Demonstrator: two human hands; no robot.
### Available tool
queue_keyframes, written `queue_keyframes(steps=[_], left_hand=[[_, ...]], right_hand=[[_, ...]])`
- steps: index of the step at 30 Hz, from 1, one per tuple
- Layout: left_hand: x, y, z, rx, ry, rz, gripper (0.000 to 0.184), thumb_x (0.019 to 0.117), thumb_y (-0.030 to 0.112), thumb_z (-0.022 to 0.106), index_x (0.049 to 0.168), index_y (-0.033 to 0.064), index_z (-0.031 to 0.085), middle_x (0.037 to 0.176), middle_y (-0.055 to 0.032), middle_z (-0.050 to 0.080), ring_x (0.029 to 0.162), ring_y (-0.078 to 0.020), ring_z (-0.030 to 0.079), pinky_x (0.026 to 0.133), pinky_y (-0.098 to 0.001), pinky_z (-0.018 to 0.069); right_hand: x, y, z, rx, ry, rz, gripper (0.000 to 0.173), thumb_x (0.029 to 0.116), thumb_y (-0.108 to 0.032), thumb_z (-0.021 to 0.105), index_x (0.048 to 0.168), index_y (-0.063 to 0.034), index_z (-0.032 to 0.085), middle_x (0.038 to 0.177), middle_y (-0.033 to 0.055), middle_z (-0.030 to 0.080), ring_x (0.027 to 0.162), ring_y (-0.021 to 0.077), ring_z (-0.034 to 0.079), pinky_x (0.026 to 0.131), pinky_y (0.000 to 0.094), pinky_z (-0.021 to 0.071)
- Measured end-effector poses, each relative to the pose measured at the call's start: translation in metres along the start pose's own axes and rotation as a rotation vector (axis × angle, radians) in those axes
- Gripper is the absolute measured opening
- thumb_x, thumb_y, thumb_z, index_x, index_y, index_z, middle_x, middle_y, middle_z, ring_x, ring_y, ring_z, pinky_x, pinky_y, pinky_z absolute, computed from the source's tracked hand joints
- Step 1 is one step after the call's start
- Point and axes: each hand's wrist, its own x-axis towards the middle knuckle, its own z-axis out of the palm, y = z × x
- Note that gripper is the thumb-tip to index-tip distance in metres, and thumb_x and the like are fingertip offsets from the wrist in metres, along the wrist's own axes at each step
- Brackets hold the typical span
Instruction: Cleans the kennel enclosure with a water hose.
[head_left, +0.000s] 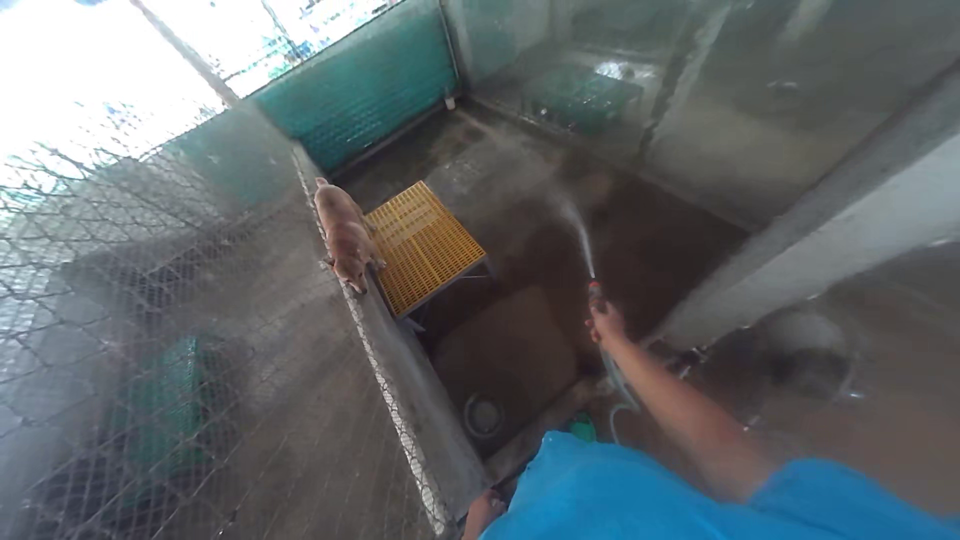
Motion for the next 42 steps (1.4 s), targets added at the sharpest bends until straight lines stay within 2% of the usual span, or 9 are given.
queue_keyframes(steps=[8, 12, 19, 23, 27, 32, 36, 38, 42], left_hand=[[-0.017, -0.007, 0.003, -0.026, 0.014, 0.005, 0.040, 0.1056, 0.030, 0.056, 0.138, 0.0075, 0.061, 0.133, -0.0211, 0.065, 0.125, -0.0365, 0.062, 0.108, -0.0550, 0.0458], [-0.014, -0.015, 0.006, 0.000, 0.015, 0.015, 0.038, 0.1068, 0.028, 0.053, 0.138, 0.0080, 0.061, 0.135, -0.0201, 0.065, 0.127, -0.0355, 0.061, 0.110, -0.0547, 0.0450], [-0.003, -0.044, 0.019, 0.004, 0.032, 0.007, 0.042, 0.1039, 0.031, 0.059, 0.139, 0.0085, 0.062, 0.135, -0.0204, 0.065, 0.127, -0.0351, 0.061, 0.110, -0.0533, 0.0453], [-0.031, -0.032, 0.007, -0.030, 0.034, -0.103, 0.039, 0.1061, 0.025, 0.056, 0.140, 0.0066, 0.060, 0.138, -0.0232, 0.061, 0.131, -0.0375, 0.058, 0.111, -0.0527, 0.0426], [0.004, -0.071, 0.025, -0.032, 0.084, -0.070, 0.039, 0.1039, 0.031, 0.059, 0.131, 0.0050, 0.067, 0.129, -0.0217, 0.067, 0.123, -0.0383, 0.063, 0.106, -0.0559, 0.0470], [0.012, -0.014, -0.015, -0.010, 0.017, -0.066, 0.042, 0.1049, 0.034, 0.058, 0.137, 0.0082, 0.063, 0.134, -0.0200, 0.066, 0.127, -0.0366, 0.061, 0.110, -0.0556, 0.0441], [0.003, 0.048, -0.050, -0.100, 0.028, 0.019, 0.042, 0.1062, 0.025, 0.056, 0.142, 0.0026, 0.056, 0.135, -0.0242, 0.063, 0.128, -0.0385, 0.060, 0.112, -0.0547, 0.0427], [0.007, 0.064, -0.055, -0.110, 0.039, 0.065, 0.043, 0.1062, 0.024, 0.056, 0.142, 0.0014, 0.056, 0.133, -0.0257, 0.064, 0.126, -0.0397, 0.061, 0.110, -0.0551, 0.0435], [0.004, 0.081, -0.049, -0.092, 0.002, 0.094, 0.042, 0.1058, 0.024, 0.057, 0.141, 0.0010, 0.056, 0.134, -0.0244, 0.063, 0.127, -0.0373, 0.060, 0.111, -0.0529, 0.0435]], right_hand=[[-0.027, 0.022, 0.013, -0.185, -0.230, 0.020, 0.050, 0.1113, -0.029, 0.048, 0.159, -0.0225, 0.035, 0.105, 0.0140, 0.062, 0.062, 0.0150, 0.051, 0.055, 0.0294, 0.0427], [-0.033, 0.026, 0.010, -0.137, -0.192, 0.007, 0.050, 0.1116, -0.028, 0.047, 0.159, -0.0215, 0.035, 0.104, 0.0138, 0.062, 0.060, 0.0145, 0.050, 0.053, 0.0289, 0.0420], [-0.025, 0.041, 0.000, 0.015, -0.028, -0.004, 0.048, 0.1126, -0.028, 0.044, 0.159, -0.0205, 0.033, 0.100, 0.0132, 0.060, 0.058, 0.0150, 0.051, 0.051, 0.0294, 0.0424], [-0.041, 0.041, 0.005, -0.089, -0.148, 0.021, 0.048, 0.1117, -0.027, 0.046, 0.158, -0.0215, 0.036, 0.102, 0.0130, 0.061, 0.061, 0.0145, 0.051, 0.053, 0.0287, 0.0426], [-0.046, 0.041, 0.005, -0.152, -0.199, 0.039, 0.050, 0.1108, -0.029, 0.049, 0.159, -0.0230, 0.036, 0.104, 0.0135, 0.062, 0.060, 0.0140, 0.052, 0.052, 0.0279, 0.0432], [-0.034, 0.025, -0.013, -0.047, -0.078, 0.030, 0.046, 0.1124, -0.027, 0.045, 0.157, -0.0198, 0.038, 0.097, 0.0125, 0.060, 0.056, 0.0139, 0.050, 0.050, 0.0279, 0.0414], [-0.023, 0.019, -0.013, -0.026, -0.003, 0.003, 0.047, 0.1134, -0.027, 0.041, 0.159, -0.0190, 0.032, 0.097, 0.0129, 0.060, 0.057, 0.0146, 0.050, 0.051, 0.0287, 0.0421], [-0.021, 0.017, -0.005, -0.084, -0.044, -0.003, 0.049, 0.1133, -0.027, 0.041, 0.161, -0.0192, 0.029, 0.099, 0.0142, 0.061, 0.058, 0.0154, 0.050, 0.051, 0.0297, 0.0427], [-0.027, 0.015, 0.012, -0.231, -0.236, 0.005, 0.048, 0.1121, -0.028, 0.045, 0.158, -0.0205, 0.036, 0.100, 0.0134, 0.062, 0.057, 0.0139, 0.050, 0.052, 0.0286, 0.0422]])
